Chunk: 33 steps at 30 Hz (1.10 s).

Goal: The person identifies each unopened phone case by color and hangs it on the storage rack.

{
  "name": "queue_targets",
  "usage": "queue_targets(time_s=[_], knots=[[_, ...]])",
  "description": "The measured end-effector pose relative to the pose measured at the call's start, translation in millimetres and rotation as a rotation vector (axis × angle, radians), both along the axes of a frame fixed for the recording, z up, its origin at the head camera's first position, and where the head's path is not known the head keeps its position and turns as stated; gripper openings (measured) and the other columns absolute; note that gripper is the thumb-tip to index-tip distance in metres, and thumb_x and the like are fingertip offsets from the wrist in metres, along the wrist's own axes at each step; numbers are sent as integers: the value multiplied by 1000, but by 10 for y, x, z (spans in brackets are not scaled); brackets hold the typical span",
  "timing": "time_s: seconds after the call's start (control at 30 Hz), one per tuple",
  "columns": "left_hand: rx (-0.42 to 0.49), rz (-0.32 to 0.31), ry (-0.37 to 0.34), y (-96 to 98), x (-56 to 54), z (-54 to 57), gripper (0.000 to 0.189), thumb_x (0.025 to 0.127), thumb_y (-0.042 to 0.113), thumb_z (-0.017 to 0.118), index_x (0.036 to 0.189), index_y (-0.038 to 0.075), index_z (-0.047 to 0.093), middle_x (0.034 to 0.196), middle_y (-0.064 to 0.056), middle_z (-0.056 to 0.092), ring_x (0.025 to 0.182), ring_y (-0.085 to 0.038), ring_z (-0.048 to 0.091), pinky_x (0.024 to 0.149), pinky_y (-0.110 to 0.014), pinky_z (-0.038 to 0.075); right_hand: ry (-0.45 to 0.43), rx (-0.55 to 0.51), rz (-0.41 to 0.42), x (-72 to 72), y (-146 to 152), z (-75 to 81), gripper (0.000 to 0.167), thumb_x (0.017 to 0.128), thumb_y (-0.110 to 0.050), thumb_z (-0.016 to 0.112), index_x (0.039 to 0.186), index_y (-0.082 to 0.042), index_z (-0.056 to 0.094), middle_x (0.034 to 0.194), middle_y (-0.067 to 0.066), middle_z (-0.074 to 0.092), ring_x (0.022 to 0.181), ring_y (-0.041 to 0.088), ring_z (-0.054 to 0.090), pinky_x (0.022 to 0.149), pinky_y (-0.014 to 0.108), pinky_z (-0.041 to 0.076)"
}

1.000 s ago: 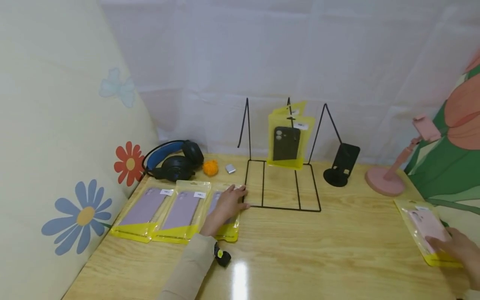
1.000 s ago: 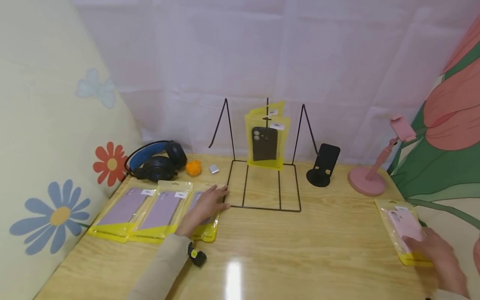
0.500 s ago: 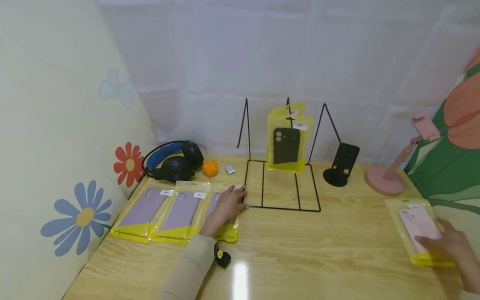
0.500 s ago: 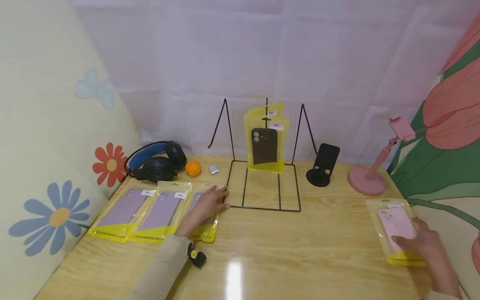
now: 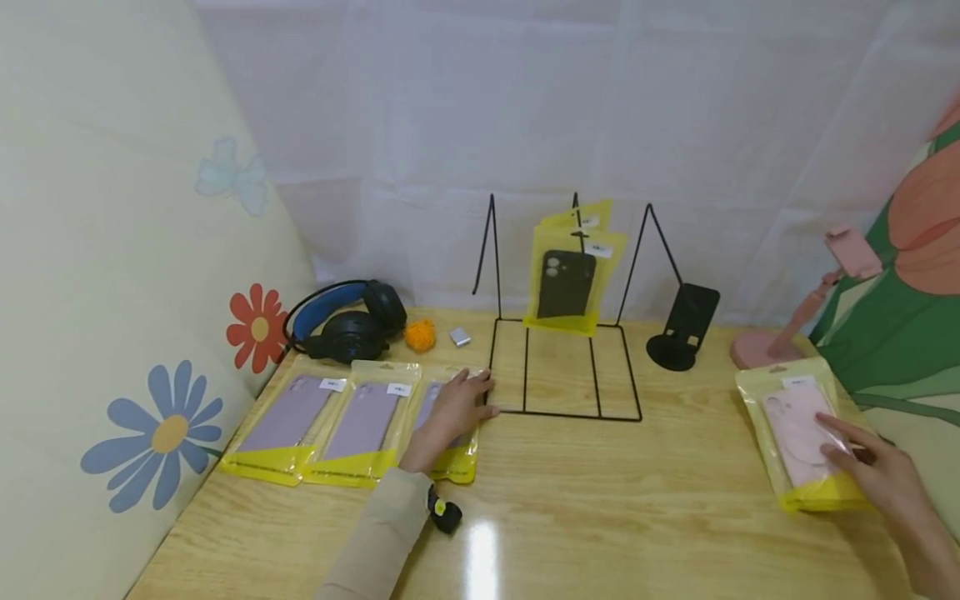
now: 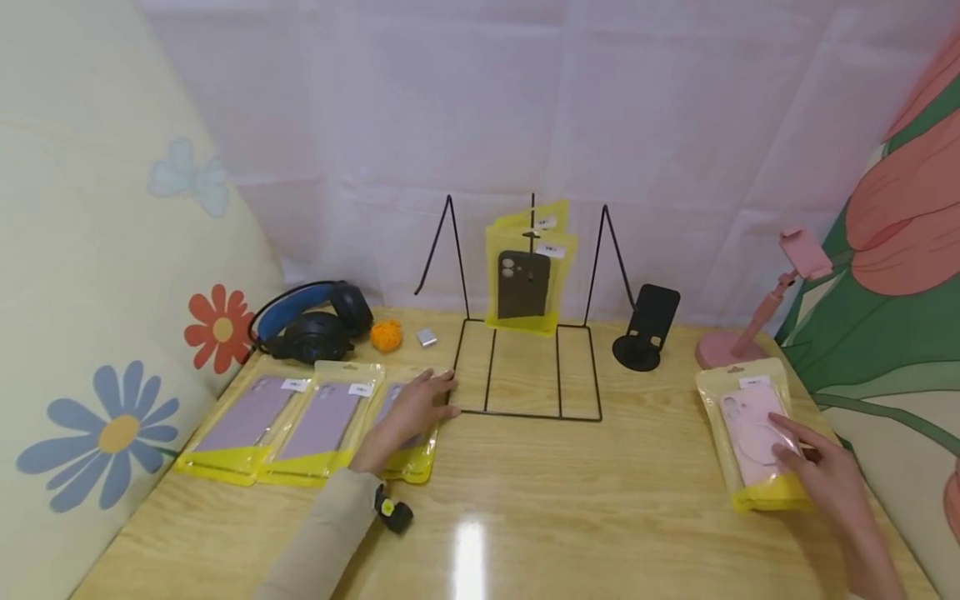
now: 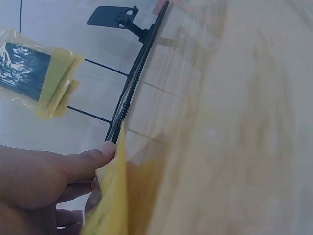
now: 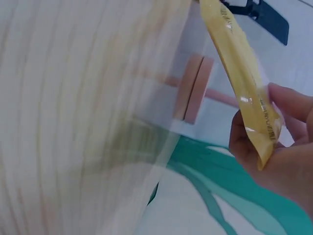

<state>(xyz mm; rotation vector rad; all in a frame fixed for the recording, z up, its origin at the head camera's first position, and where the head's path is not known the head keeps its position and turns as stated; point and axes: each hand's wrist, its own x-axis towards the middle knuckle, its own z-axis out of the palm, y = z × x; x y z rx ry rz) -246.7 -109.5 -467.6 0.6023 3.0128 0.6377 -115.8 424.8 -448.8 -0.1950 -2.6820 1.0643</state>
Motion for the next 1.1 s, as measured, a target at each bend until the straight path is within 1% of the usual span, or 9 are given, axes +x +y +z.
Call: queue_targets(time_s=[0.03, 0.1, 0.2, 0.3, 0.43, 0.63, 0.83, 1.03, 1.1], knots=[[-1, 3, -4, 0, -1, 4, 52, 86, 26, 73, 129, 1, 60, 142, -14, 50, 132, -45, 38, 106, -55, 33, 23, -37, 8, -1, -55, 24, 45, 95, -27, 62, 138, -17, 55, 122, -30, 45, 90, -18, 38, 64, 6, 39], [-2, 8, -19, 0, 1, 17, 52, 86, 26, 72, 130, 2, 59, 143, -13, 49, 133, -45, 37, 107, -54, 33, 69, -97, 35, -11, -165, 74, 43, 94, -23, 64, 135, -15, 58, 113, -39, 45, 91, -22, 40, 67, 3, 40], [-2, 10, -29, 2, 4, 28, 52, 87, 27, 71, 131, 2, 59, 144, -12, 48, 134, -44, 36, 108, -54, 32, 106, -192, 80, -18, -333, 144, 40, 93, -16, 65, 133, -12, 60, 110, -40, 50, 92, -21, 47, 70, 3, 43], [5, 10, -37, 4, 7, 20, 52, 88, 26, 71, 132, 2, 58, 144, -12, 48, 135, -44, 35, 108, -54, 32, 111, -274, 116, -8, -485, 219, 40, 92, -11, 66, 132, -12, 61, 114, -34, 55, 94, -16, 54, 73, 4, 45], [4, 6, -34, 5, 5, -3, 52, 88, 26, 71, 131, 2, 58, 143, -13, 48, 134, -44, 35, 108, -54, 32, 124, -319, 147, 8, -663, 305, 41, 90, -8, 67, 130, -14, 63, 119, -27, 59, 98, -15, 55, 78, 2, 43], [12, 4, -29, 9, 4, -6, 51, 88, 26, 71, 131, 2, 58, 143, -12, 48, 134, -44, 35, 108, -54, 32, 176, -411, 197, 35, -864, 393, 41, 88, 1, 67, 128, 1, 61, 116, -20, 65, 101, -8, 58, 81, 5, 44], [12, 6, -30, 6, 7, 7, 52, 88, 26, 71, 132, 2, 58, 144, -12, 48, 134, -44, 35, 108, -54, 32, 186, -332, 164, 76, -1017, 469, 40, 87, -1, 69, 126, 0, 62, 114, -15, 63, 87, 3, 53, 73, 7, 45], [8, 4, -34, 0, 3, 8, 52, 88, 26, 71, 132, 2, 58, 144, -13, 47, 135, -44, 35, 108, -55, 32, 309, -509, 278, 93, -1152, 513, 37, 82, 15, 66, 119, 13, 61, 110, -1, 65, 82, 7, 52, 68, 10, 47], [10, 5, -36, -1, 3, 7, 52, 88, 26, 71, 132, 2, 58, 144, -12, 47, 135, -44, 35, 108, -55, 31, 343, -533, 299, 93, -1201, 529, 37, 81, 18, 65, 118, 15, 61, 108, -1, 65, 80, 8, 52, 66, 11, 47]])
